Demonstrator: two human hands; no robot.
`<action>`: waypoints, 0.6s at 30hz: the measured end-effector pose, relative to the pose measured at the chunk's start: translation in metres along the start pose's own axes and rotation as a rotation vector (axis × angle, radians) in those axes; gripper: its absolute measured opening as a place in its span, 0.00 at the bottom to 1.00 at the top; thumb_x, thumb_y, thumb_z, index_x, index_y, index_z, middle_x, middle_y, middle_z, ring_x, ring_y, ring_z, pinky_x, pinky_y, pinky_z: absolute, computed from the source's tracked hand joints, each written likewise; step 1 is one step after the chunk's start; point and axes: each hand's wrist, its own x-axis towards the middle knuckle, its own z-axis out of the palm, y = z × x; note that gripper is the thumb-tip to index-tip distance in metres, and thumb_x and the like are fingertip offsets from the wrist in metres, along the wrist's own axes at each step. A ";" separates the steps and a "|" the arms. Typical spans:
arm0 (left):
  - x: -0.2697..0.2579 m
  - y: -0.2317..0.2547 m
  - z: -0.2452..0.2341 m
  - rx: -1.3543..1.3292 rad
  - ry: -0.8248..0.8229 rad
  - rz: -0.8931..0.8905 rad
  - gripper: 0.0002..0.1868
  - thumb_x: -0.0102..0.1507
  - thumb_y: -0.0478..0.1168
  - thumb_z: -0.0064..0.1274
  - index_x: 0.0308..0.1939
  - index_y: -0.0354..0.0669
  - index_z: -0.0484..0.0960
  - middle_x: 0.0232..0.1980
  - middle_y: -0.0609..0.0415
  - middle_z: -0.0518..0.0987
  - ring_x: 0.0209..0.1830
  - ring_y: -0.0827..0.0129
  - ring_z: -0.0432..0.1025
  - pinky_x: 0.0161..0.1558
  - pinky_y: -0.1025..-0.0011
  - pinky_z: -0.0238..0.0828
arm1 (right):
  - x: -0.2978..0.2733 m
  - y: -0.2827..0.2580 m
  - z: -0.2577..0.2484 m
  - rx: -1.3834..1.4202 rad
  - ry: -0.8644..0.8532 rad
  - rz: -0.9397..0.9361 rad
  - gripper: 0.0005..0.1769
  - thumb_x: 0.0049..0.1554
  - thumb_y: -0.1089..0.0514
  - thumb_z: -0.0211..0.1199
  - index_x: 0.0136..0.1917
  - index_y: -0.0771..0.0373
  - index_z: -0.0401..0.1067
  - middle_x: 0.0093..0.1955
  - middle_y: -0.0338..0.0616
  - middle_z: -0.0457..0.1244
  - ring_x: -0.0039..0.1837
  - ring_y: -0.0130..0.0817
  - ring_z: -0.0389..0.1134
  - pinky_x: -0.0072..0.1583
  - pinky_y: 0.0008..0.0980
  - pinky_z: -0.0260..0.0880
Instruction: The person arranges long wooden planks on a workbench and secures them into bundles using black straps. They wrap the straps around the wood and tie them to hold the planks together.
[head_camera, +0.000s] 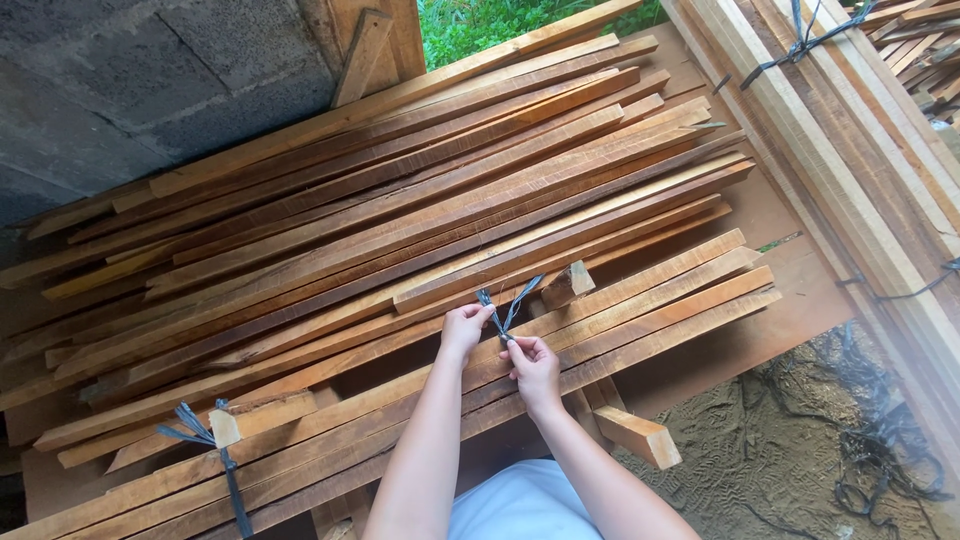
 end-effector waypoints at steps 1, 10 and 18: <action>-0.001 0.000 0.000 0.000 0.000 -0.001 0.08 0.58 0.54 0.64 0.35 0.60 0.91 0.31 0.63 0.86 0.39 0.76 0.79 0.41 0.80 0.68 | 0.001 0.002 0.000 -0.001 0.000 0.001 0.06 0.60 0.63 0.65 0.51 0.68 0.75 0.37 0.56 0.73 0.28 0.23 0.67 0.28 0.16 0.62; 0.014 -0.008 0.007 0.038 -0.002 -0.019 0.07 0.57 0.56 0.64 0.33 0.66 0.91 0.28 0.66 0.85 0.37 0.77 0.77 0.39 0.80 0.69 | 0.004 0.002 0.003 0.030 0.025 0.038 0.05 0.60 0.64 0.64 0.51 0.66 0.75 0.38 0.55 0.73 0.27 0.22 0.64 0.28 0.14 0.57; -0.020 0.024 0.000 0.308 0.075 -0.116 0.13 0.59 0.64 0.57 0.40 0.74 0.90 0.42 0.70 0.87 0.56 0.66 0.78 0.53 0.70 0.75 | 0.014 -0.001 -0.003 0.155 -0.021 0.116 0.06 0.63 0.62 0.58 0.53 0.63 0.72 0.42 0.43 0.72 0.27 0.18 0.61 0.27 0.15 0.58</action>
